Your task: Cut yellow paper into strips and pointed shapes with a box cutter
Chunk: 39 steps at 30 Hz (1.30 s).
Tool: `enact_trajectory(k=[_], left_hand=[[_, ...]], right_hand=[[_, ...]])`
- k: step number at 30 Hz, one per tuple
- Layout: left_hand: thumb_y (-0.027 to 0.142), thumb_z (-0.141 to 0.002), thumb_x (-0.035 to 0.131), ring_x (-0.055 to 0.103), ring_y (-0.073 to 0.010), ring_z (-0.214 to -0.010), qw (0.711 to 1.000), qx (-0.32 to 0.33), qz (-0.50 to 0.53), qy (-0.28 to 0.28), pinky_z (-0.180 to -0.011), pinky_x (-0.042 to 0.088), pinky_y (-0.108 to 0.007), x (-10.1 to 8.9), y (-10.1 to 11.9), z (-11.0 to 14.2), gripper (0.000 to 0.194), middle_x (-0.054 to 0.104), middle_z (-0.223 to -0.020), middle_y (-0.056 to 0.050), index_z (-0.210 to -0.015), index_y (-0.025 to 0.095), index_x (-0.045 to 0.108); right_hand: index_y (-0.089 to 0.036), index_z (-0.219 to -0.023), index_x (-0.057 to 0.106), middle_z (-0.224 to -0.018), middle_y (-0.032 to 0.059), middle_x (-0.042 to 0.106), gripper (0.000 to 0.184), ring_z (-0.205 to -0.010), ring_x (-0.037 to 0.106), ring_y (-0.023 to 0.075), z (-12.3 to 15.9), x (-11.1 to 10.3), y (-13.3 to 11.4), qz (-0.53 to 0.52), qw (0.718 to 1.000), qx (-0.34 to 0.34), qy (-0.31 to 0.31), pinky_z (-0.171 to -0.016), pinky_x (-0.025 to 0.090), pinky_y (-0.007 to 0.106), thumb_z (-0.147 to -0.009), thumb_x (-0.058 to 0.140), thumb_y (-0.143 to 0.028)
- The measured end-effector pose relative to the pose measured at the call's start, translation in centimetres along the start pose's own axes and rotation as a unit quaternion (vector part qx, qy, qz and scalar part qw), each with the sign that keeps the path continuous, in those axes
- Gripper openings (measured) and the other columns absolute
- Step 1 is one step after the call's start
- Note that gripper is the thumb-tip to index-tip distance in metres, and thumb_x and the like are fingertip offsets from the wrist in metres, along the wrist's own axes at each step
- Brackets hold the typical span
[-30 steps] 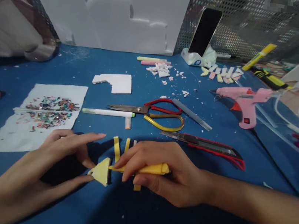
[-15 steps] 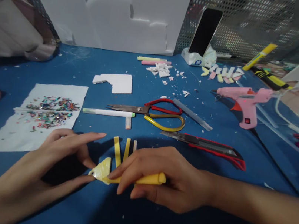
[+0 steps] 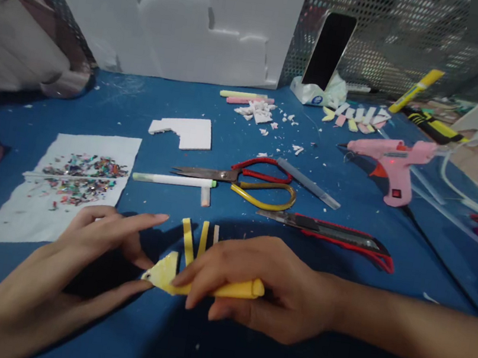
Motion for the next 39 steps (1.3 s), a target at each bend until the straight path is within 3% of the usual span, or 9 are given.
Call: enact_trajectory(k=[3, 17, 39], left_hand=[[0.017, -0.091, 0.051, 0.056, -0.0151, -0.083, 1.0, -0.002, -0.003, 0.001, -0.084, 0.036, -0.031, -0.09, 0.05, 0.06, 0.051, 0.06, -0.082, 0.004, -0.138, 0.025, 0.035], [0.019, -0.093, 0.051, 0.054, -0.0146, -0.086, 1.0, -0.005, 0.001, -0.006, -0.086, 0.035, -0.031, -0.03, 0.04, 0.18, 0.049, 0.059, -0.083, 0.003, -0.139, 0.024, 0.034], [0.019, -0.092, 0.051, 0.055, -0.0137, -0.085, 1.0, -0.003, 0.0, -0.004, -0.085, 0.035, -0.03, -0.09, 0.13, 0.09, 0.049, 0.06, -0.084, 0.004, -0.138, 0.024, 0.034]], right_hand=[[-0.005, -0.103, 0.063, -0.116, 0.0195, 0.065, 0.019, -0.113, 0.061, 0.0167, 0.02, -0.04, 0.07, 0.006, 1.0, 0.01, 0.003, -0.096, 0.048, 0.027, -0.094, 0.052, -0.017], [-0.009, -0.104, 0.064, -0.116, 0.0159, 0.066, 0.02, -0.109, 0.063, 0.0149, -0.1, 0.11, 0.11, 0.004, 1.0, 0.01, -0.012, -0.094, 0.05, 0.026, -0.095, 0.051, -0.021], [-0.005, -0.104, 0.063, -0.114, 0.0186, 0.066, 0.02, -0.109, 0.063, 0.0156, -0.06, 0.15, 0.03, -0.012, 1.0, 0.008, -0.011, -0.094, 0.049, 0.025, -0.094, 0.052, -0.019]])
Point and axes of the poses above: each hand's wrist, its own z-axis away from the middle knuckle, its own x-axis out of the palm, y = z × x, the point moved 3 cm from there along -z, towards the middle knuckle
